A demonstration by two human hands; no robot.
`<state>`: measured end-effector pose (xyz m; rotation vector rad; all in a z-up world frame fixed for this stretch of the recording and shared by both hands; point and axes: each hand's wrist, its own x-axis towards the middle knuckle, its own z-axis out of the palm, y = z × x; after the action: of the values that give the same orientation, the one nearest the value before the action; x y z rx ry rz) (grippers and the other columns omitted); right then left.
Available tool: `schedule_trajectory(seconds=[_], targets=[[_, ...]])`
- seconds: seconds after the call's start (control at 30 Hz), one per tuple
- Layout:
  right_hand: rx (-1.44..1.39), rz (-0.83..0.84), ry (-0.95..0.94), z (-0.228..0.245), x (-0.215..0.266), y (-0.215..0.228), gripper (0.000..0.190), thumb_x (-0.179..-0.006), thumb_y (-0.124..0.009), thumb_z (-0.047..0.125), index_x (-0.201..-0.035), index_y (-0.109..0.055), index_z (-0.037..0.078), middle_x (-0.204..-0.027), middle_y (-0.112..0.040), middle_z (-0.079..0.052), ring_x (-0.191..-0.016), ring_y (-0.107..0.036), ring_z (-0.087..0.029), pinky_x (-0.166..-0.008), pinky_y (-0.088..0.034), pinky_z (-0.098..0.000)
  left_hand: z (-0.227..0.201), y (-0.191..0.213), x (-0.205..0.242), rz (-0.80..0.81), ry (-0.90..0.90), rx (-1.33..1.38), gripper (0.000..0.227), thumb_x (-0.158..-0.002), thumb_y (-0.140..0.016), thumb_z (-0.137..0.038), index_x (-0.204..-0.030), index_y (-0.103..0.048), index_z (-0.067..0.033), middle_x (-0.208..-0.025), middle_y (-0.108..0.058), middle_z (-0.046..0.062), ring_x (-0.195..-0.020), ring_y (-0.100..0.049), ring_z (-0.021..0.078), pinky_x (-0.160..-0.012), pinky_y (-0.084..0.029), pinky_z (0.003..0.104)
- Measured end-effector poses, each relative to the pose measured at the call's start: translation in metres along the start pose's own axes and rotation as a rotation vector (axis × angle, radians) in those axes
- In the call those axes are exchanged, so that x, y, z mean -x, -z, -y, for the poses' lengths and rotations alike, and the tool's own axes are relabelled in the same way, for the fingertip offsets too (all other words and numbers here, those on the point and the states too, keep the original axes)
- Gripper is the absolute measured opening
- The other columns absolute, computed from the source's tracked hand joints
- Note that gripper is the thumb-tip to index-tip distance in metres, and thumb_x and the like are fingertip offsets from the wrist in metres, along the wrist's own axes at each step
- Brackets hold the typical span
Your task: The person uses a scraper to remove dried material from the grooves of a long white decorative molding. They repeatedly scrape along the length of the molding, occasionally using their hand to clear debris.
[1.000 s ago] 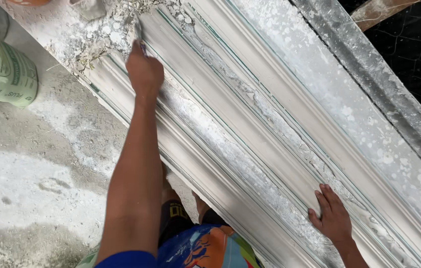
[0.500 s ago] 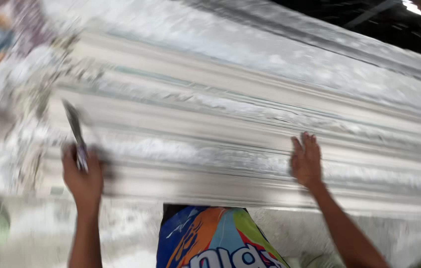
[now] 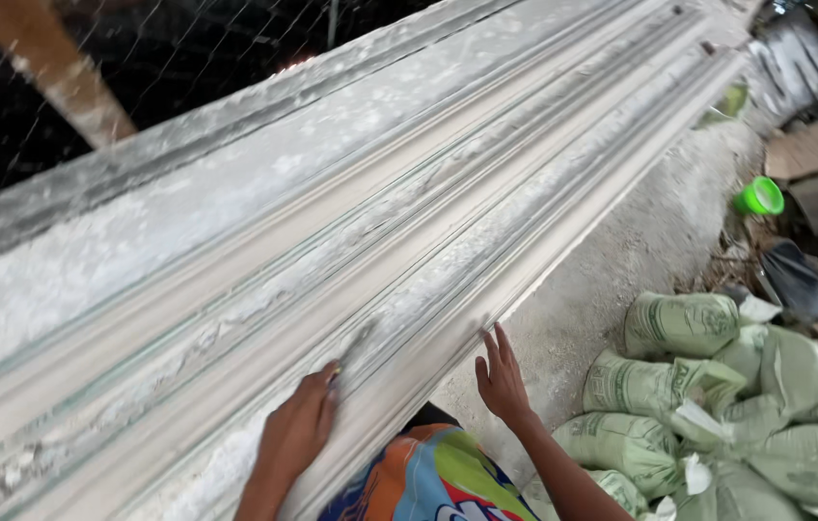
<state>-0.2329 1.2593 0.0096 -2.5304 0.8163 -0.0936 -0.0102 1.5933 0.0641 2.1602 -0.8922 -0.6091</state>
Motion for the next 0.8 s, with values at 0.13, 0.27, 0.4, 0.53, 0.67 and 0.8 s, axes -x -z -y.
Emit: schedule_trajectory(seconds=[0.13, 0.27, 0.4, 0.53, 0.67, 0.8], targets=[[-0.044, -0.034, -0.037, 0.022, -0.005, -0.005, 0.053, -0.107, -0.040, 0.032, -0.155, -0.038, 0.012, -0.169, -0.024, -0.017, -0.152, -0.033, -0.039, -0.104, -0.045, -0.0563, 0.017, 0.027, -0.001, -0.105, -0.123, -0.118, 0.049, -0.096, -0.053, -0.020, -0.146, -0.051, -0.0215, -0.129, -0.065, -0.003, -0.102, -0.070, 0.0262, -0.067, -0.058, 0.047], [0.016, -0.169, 0.131, 0.052, -0.033, -0.027, 0.051, -0.106, -0.045, 0.027, -0.154, -0.041, 0.010, -0.166, -0.028, -0.020, -0.154, -0.025, -0.042, -0.116, -0.035, -0.0583, 0.044, 0.014, -0.009, -0.122, 0.071, -0.071, 0.054, -0.097, -0.053, -0.031, -0.150, -0.047, -0.0288, -0.131, -0.066, -0.002, -0.108, -0.072, 0.0271, -0.081, -0.058, 0.047], [0.206, 0.168, 0.030, 0.094, -0.046, -0.049, 0.059, -0.107, -0.026, 0.044, -0.162, -0.023, 0.024, -0.172, -0.003, -0.014, -0.157, 0.006, -0.039, -0.123, 0.004, -0.0618, 0.040, 0.001, 0.019, 0.002, 0.371, -0.006, 0.057, -0.092, -0.051, -0.048, -0.149, -0.047, -0.0471, -0.136, -0.070, -0.011, -0.104, -0.073, 0.0333, -0.082, -0.059, 0.045], [0.225, 0.002, 0.173, 0.088, -0.039, -0.066, 0.052, -0.106, -0.035, 0.035, -0.157, -0.041, 0.025, -0.171, -0.017, -0.011, -0.157, -0.005, -0.045, -0.118, -0.004, -0.0711, 0.044, -0.053, 0.063, -0.275, 0.455, 0.087, 0.051, -0.091, -0.055, -0.044, -0.142, -0.059, -0.0410, -0.120, -0.075, -0.018, -0.083, -0.077, 0.0145, -0.071, -0.059, 0.027], [0.171, 0.099, 0.140, 0.077, -0.037, -0.057, 0.055, -0.106, -0.033, 0.041, -0.160, -0.035, 0.030, -0.172, -0.016, -0.010, -0.158, -0.002, -0.044, -0.116, -0.003, -0.0717, 0.055, -0.090, 0.084, -0.477, 0.486, 0.257, 0.048, -0.089, -0.063, -0.038, -0.137, -0.066, -0.0299, -0.117, -0.079, -0.008, -0.091, -0.078, 0.0134, -0.082, -0.058, 0.026], [0.209, 0.176, 0.071, 0.060, -0.046, -0.066, 0.059, -0.103, -0.031, 0.051, -0.161, -0.030, 0.037, -0.175, -0.010, -0.006, -0.160, 0.002, -0.042, -0.117, -0.004, -0.0708, 0.034, -0.068, 0.078, -0.425, 0.588, 0.282, 0.052, -0.094, -0.054, -0.045, -0.144, -0.055, -0.0281, -0.136, -0.071, -0.002, -0.113, -0.074, 0.0261, -0.095, -0.056, 0.042]])
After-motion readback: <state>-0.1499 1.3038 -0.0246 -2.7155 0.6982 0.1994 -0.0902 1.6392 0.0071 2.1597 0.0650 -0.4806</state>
